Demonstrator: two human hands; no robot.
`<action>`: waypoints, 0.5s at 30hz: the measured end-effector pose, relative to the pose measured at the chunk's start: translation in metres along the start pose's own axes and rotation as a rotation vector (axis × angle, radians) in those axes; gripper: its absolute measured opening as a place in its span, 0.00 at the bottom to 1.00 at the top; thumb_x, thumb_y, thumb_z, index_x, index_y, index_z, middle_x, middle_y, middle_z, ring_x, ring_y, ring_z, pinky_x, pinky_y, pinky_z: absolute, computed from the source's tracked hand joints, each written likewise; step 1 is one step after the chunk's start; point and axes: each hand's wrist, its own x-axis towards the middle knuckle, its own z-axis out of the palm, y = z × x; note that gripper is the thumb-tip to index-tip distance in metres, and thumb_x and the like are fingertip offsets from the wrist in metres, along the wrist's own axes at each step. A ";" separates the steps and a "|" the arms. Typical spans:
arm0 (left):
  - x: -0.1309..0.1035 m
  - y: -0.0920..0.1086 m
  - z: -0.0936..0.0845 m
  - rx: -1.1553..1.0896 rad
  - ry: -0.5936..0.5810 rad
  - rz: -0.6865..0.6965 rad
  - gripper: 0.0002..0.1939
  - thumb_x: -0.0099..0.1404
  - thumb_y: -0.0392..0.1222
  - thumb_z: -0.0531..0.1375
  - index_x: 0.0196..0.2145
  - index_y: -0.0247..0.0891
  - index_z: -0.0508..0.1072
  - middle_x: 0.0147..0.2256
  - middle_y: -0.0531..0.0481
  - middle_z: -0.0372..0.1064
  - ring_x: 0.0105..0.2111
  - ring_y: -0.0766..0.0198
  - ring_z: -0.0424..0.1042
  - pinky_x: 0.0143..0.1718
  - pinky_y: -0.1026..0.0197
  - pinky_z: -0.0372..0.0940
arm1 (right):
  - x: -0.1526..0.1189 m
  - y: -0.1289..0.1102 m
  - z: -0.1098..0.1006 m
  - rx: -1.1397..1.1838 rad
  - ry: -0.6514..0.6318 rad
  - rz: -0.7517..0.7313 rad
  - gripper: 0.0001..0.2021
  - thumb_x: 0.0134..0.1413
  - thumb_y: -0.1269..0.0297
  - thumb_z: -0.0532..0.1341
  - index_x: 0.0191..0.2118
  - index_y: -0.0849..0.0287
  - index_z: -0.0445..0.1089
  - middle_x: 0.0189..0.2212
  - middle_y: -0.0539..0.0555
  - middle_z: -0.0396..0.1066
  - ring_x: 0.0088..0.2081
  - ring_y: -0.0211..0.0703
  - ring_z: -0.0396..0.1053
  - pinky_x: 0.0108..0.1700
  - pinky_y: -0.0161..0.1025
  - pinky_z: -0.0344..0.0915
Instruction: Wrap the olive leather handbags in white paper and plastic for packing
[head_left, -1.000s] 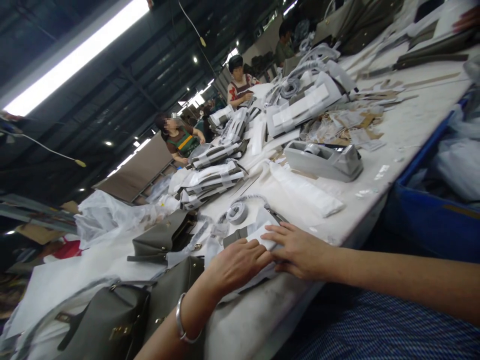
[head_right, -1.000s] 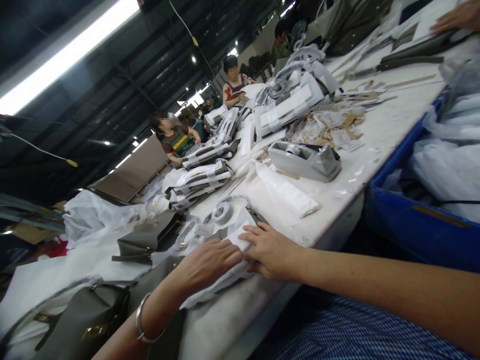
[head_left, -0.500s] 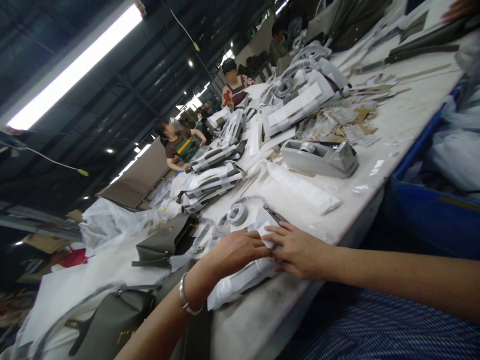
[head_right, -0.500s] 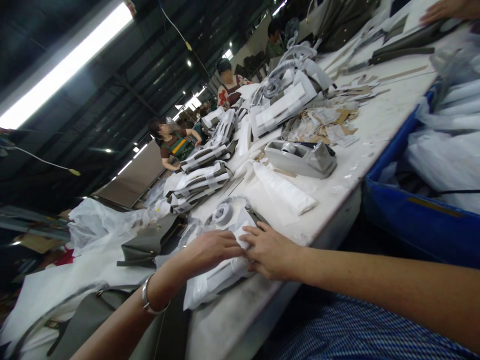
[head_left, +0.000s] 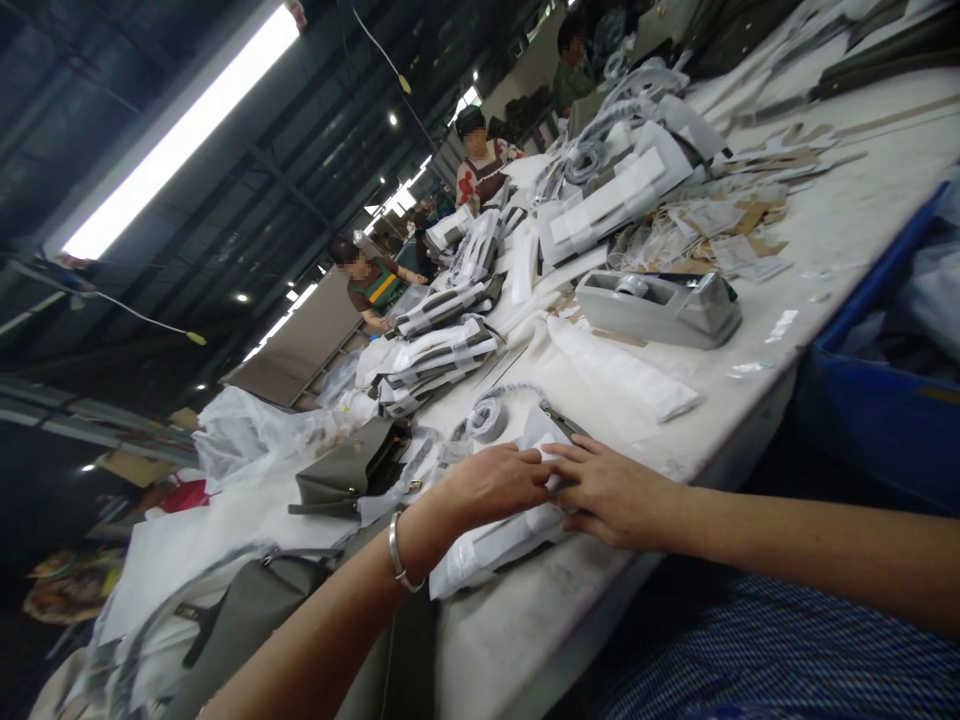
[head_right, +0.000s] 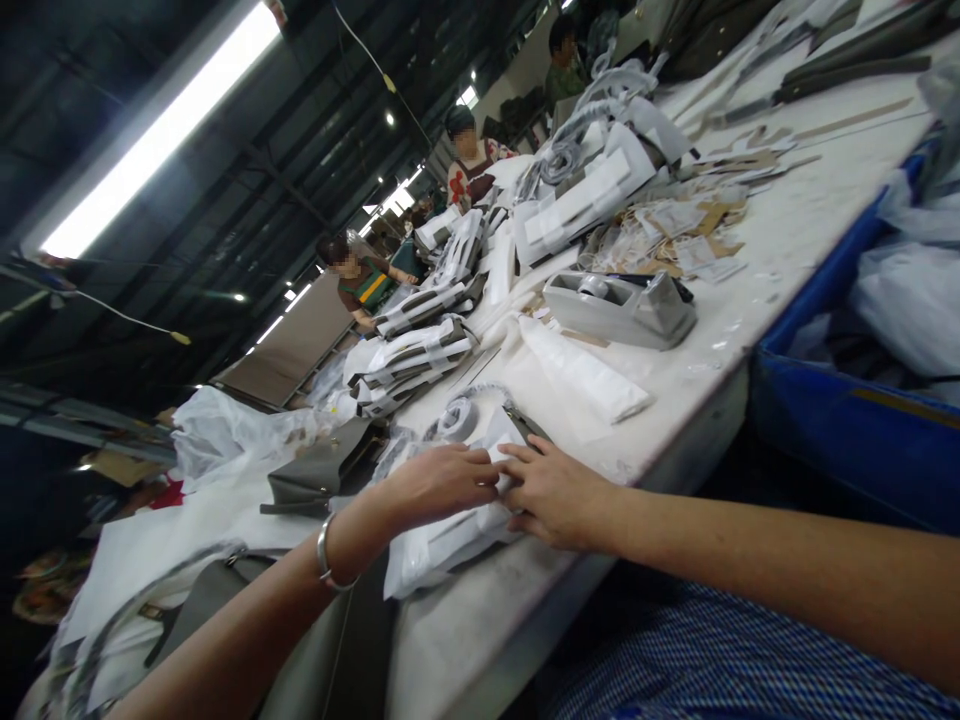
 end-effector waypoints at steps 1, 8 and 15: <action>0.000 0.002 -0.001 0.020 -0.012 -0.009 0.02 0.69 0.34 0.62 0.37 0.38 0.75 0.40 0.50 0.74 0.43 0.59 0.70 0.35 0.57 0.62 | 0.000 0.000 0.001 -0.005 0.005 -0.004 0.13 0.61 0.55 0.62 0.45 0.56 0.78 0.57 0.61 0.69 0.66 0.63 0.54 0.63 0.65 0.52; 0.005 0.028 -0.004 0.080 -0.098 -0.164 0.04 0.69 0.33 0.61 0.35 0.34 0.75 0.35 0.45 0.75 0.40 0.55 0.72 0.35 0.55 0.63 | 0.003 -0.004 -0.003 -0.033 -0.015 0.018 0.10 0.61 0.57 0.62 0.43 0.54 0.77 0.58 0.59 0.69 0.66 0.64 0.55 0.61 0.66 0.54; 0.006 0.025 -0.015 0.028 -0.111 -0.161 0.05 0.68 0.31 0.61 0.38 0.35 0.77 0.39 0.45 0.76 0.42 0.56 0.72 0.37 0.56 0.64 | 0.001 -0.006 -0.003 -0.014 0.002 0.018 0.11 0.61 0.57 0.62 0.43 0.56 0.78 0.56 0.61 0.69 0.65 0.65 0.56 0.61 0.67 0.53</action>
